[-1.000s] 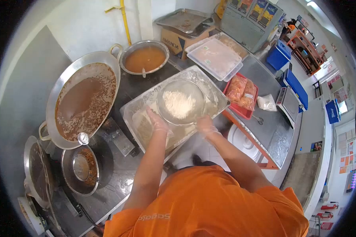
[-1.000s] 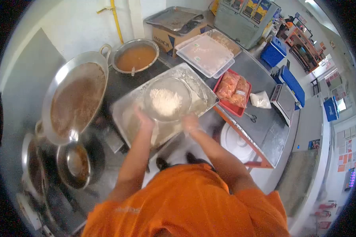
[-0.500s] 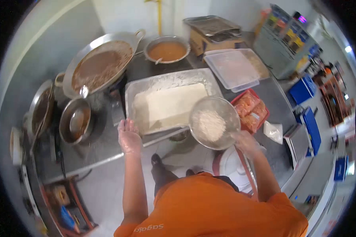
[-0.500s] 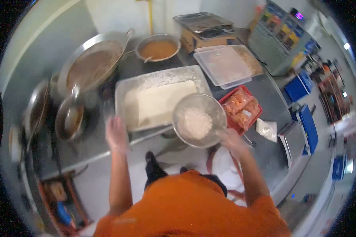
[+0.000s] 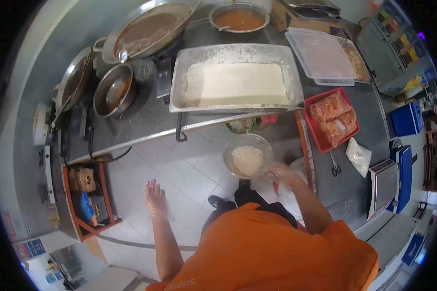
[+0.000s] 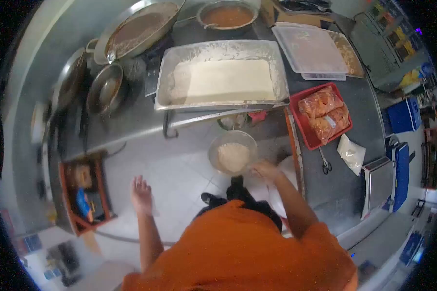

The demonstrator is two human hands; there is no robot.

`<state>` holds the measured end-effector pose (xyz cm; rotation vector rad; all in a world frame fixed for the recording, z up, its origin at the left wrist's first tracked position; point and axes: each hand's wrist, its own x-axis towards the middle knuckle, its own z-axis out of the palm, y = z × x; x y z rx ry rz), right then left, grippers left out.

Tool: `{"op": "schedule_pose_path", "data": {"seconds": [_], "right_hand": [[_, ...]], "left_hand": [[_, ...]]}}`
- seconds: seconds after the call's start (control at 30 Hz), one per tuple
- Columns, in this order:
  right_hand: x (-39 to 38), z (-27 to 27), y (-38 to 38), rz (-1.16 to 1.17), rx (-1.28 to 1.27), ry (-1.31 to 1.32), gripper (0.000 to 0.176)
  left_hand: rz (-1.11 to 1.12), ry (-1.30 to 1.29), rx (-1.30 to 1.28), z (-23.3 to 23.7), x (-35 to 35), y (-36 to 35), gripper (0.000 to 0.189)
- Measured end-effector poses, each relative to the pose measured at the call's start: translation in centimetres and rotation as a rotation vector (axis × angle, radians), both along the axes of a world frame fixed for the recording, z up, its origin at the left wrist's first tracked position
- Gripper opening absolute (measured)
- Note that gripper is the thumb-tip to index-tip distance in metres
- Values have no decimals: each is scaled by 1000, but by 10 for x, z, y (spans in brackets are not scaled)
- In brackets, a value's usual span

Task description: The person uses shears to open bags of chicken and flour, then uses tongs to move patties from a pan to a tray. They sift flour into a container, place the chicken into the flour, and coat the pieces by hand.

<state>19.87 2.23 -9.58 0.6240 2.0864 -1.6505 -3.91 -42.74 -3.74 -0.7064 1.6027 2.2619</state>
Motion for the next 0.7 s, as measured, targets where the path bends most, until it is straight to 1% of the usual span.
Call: {"op": "schedule_pose_path", "data": {"seconds": [0.03,0.07,0.1,0.13,0.17,0.2,0.27,0.3,0.33,0.37,0.4,0.43,0.47,0.57,0.6,0.67,0.7], "right_hand": [[-10,-31,-5,166,282,212,12],[-27,-94,-3,412,600,475,9],[-46,-181,-6,282,452,268,14],[-71,-214,-8,121,433,83,19],[-96,-244,-10,-58,411,-90,24],[-129,-253,-14,-259,521,-240,28],[-155,-321,-4,-248,848,99,28],[-175,-316,10,160,844,-172,29],[-188,-325,12,186,864,-190,24],[-201,-340,15,265,908,-230,25],[-209,-353,19,349,977,-272,26],[-215,-366,21,426,1037,-312,26],[-221,-377,24,499,1095,-351,27],[-228,-405,30,712,1239,-445,29],[-227,-411,32,745,1255,-454,30],[-221,-415,30,532,1195,-469,32],[-219,-415,27,329,1126,-424,30]], "left_hand": [[23,-16,-4,-9,13,-9,58],[30,-51,-4,-23,25,-18,58],[38,-87,-4,-34,35,-27,59],[65,-105,-8,-42,43,-35,59],[74,-149,-75,-52,53,-43,59],[90,-206,-138,-64,68,-51,60],[150,-258,-172,-91,95,-69,62],[164,-275,-209,-107,112,-81,65],[228,-295,-202,-125,133,-97,60],[275,-353,-210,-139,156,-111,60],[308,-381,-225,-150,176,-123,55],[335,-403,-242,-157,193,-129,50],[373,-467,-313,-155,203,-126,40],[415,-604,-327,-170,252,-147,43],[404,-628,-348,-174,265,-151,44],[413,-677,-339,-182,287,-160,45],[416,-703,-332,-186,295,-166,46]]}}
